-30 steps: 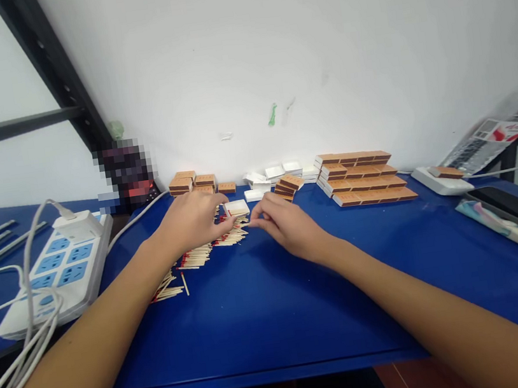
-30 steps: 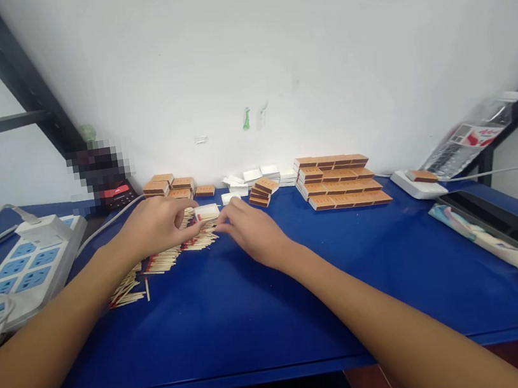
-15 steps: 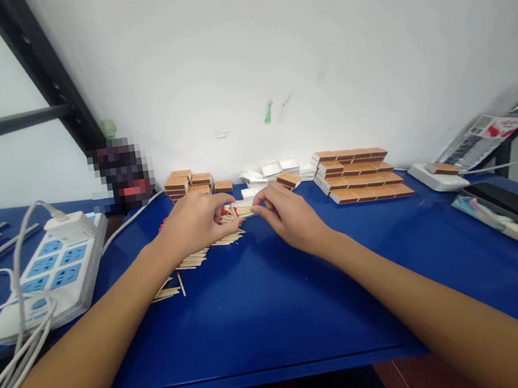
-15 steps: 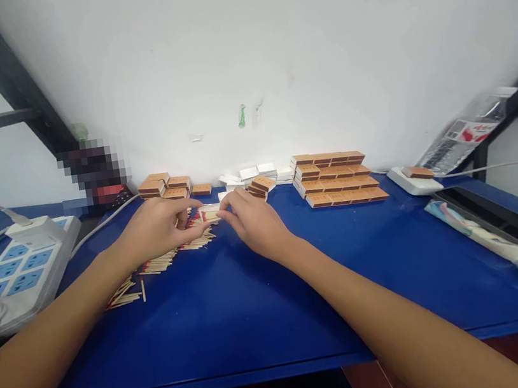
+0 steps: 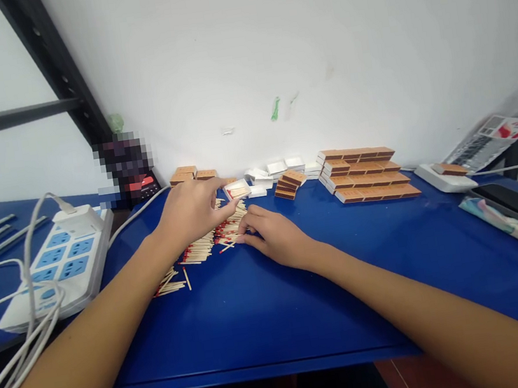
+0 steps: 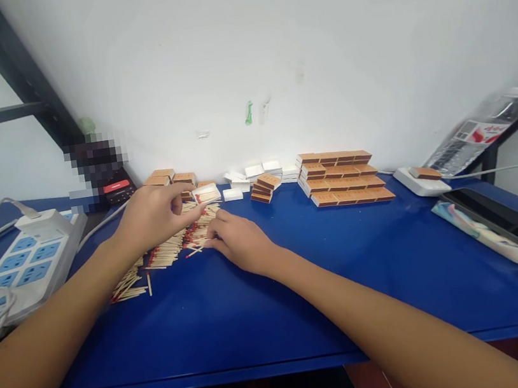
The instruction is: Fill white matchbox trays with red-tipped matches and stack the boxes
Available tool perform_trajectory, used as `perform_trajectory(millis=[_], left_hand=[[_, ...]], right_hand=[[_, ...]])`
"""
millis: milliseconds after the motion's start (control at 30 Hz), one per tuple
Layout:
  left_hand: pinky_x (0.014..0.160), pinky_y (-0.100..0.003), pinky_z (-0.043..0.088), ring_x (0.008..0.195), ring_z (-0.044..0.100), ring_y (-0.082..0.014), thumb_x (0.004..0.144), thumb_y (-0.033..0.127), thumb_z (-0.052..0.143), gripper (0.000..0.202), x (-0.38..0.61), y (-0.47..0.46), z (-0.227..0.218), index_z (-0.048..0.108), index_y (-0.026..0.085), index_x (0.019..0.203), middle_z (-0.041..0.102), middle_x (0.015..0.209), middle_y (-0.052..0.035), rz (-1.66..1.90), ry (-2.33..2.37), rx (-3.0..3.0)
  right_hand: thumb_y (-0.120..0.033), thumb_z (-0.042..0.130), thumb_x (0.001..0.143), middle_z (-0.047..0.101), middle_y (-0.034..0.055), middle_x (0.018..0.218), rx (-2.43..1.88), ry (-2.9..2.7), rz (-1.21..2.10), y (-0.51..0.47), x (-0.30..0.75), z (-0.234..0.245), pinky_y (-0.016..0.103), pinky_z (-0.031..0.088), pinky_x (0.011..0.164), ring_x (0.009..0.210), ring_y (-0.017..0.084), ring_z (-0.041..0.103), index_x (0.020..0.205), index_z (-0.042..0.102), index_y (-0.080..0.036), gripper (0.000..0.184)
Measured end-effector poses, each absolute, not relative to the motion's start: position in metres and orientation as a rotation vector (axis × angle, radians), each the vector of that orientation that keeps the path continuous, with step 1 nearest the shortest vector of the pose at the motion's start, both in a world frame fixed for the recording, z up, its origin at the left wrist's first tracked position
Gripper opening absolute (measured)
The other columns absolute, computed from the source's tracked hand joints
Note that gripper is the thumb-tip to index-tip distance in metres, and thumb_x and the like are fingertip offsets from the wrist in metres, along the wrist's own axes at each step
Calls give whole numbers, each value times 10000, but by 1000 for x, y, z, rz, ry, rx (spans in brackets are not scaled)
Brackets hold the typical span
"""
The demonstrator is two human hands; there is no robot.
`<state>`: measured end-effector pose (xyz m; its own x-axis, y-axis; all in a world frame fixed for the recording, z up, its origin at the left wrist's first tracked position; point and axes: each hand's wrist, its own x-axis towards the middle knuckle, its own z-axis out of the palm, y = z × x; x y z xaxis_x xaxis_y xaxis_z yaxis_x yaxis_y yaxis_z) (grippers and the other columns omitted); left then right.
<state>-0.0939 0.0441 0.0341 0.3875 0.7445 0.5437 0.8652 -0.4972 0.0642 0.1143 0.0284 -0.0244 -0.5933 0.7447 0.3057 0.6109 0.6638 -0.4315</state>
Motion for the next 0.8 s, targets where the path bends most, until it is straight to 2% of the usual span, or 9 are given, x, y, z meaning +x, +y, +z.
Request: perform_trajectory(millis=[167, 333, 533, 800], left_hand=[[588, -305, 346, 625, 607, -205, 914, 410, 705, 326, -94, 44, 33, 773, 164, 1116, 704, 666, -25, -682, -1374, -2441], [590, -302, 355, 626, 609, -199, 912, 397, 708, 341, -93, 43, 33, 765, 142, 1131, 719, 693, -39, -617, -1394, -2494], [570, -294, 340, 601, 617, -189, 917, 466, 687, 405, -90, 43, 29, 772, 154, 1159, 712, 671, -34, -580, -1375, -2520], [568, -303, 336, 629, 628, -197, 930, 446, 663, 401, -86, 39, 24, 778, 151, 1176, 736, 736, -52, -461, -1375, -2609]], right_hand=[[-258, 671, 1014, 575, 29, 964, -1048, -2377, 427, 37, 136, -19, 288, 426, 755, 808, 157, 559, 980, 671, -186, 79], [-230, 687, 981, 596, 31, 877, -1126, -2497, 438, 52, 167, -3, 283, 398, 720, 765, 159, 543, 891, 691, -177, 105], [-321, 647, 994, 629, 39, 834, -1232, -2504, 432, 64, 189, 3, 292, 354, 660, 713, 161, 523, 873, 691, -172, 197], [-357, 620, 1002, 596, 27, 848, -1173, -2373, 445, 60, 188, 11, 297, 358, 667, 737, 164, 504, 883, 670, -189, 212]])
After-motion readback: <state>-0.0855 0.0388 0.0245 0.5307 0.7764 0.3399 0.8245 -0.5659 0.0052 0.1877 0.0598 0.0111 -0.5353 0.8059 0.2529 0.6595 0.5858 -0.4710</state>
